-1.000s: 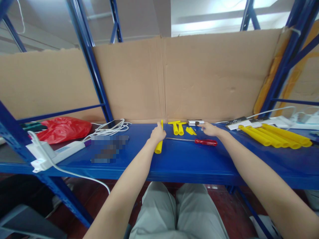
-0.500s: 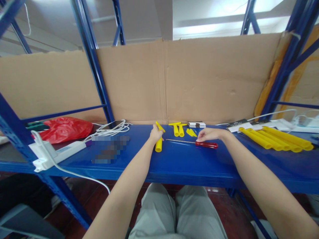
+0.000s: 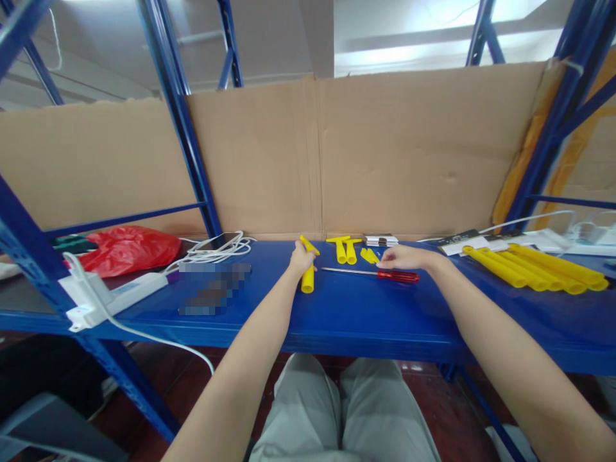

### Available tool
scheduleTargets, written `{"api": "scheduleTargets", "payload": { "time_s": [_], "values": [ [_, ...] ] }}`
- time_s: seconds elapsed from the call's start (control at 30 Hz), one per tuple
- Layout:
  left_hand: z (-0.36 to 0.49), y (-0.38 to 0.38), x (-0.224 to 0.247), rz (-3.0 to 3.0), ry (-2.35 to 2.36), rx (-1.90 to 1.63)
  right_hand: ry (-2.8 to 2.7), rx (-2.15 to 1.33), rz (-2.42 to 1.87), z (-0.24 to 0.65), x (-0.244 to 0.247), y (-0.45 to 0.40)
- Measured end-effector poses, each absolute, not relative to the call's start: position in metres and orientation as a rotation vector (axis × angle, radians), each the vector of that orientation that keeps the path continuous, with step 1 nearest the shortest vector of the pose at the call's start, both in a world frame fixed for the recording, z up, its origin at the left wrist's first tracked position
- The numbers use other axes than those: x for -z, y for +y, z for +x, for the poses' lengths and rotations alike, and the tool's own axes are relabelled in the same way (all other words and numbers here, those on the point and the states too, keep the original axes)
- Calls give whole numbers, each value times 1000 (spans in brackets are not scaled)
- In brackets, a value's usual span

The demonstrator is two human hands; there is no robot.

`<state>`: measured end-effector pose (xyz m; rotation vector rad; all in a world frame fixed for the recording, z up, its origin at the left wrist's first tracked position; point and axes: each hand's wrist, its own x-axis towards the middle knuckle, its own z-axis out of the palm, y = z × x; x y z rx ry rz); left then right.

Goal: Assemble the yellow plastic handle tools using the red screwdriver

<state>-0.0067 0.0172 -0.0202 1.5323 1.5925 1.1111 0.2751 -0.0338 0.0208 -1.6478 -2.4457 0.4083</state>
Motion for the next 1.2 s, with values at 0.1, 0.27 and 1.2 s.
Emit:
{"api": "scheduleTargets", "payload": {
  "time_s": [0.1,0.27,1.2],
  "values": [
    [-6,16,20,1543,1604,-1107,-2490,-521,-1625,276,-20,-35],
    [-6,16,19,1552,1632,-1105,-2473,-485,-1662,273,-16,-35],
    [4,-12,3,1704,1222,-1110,-2048,-145,-1496,269,-29,-44]
  ]
}}
